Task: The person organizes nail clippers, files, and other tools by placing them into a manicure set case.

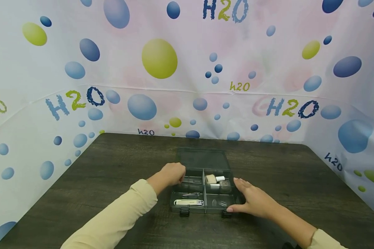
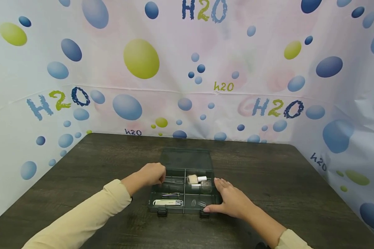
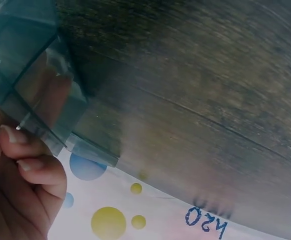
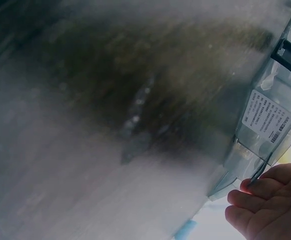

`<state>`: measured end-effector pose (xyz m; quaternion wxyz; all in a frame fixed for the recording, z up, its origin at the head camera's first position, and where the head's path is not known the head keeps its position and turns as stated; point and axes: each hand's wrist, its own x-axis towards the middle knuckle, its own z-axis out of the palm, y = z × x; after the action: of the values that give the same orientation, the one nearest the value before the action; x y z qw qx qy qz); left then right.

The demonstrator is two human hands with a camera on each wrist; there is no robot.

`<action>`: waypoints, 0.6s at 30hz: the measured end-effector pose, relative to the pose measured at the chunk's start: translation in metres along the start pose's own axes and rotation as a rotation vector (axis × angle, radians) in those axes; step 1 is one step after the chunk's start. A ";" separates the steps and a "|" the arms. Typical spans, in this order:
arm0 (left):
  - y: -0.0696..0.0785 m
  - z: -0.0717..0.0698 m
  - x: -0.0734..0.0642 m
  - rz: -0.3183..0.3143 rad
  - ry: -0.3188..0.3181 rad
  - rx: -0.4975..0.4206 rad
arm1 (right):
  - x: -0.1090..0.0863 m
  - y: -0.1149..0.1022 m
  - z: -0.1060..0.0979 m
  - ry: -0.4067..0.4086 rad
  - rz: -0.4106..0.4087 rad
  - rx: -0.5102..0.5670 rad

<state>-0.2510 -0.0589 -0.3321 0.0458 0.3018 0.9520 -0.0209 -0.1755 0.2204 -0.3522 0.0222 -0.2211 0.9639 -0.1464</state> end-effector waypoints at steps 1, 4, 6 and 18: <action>0.000 0.000 -0.001 0.001 0.005 -0.007 | 0.000 0.000 0.000 -0.001 0.001 0.000; -0.003 0.002 -0.002 0.013 0.030 -0.046 | 0.000 0.000 0.001 0.000 -0.001 0.001; -0.006 0.002 -0.004 0.028 0.066 -0.084 | 0.000 0.000 0.001 0.002 -0.005 0.001; -0.013 0.006 -0.028 0.041 0.362 -0.176 | -0.003 0.001 0.004 -0.005 0.020 0.056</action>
<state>-0.2352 -0.0861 -0.3356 -0.0994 0.3147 0.9366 0.1177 -0.1725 0.2221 -0.3566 0.0323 -0.2113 0.9615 -0.1725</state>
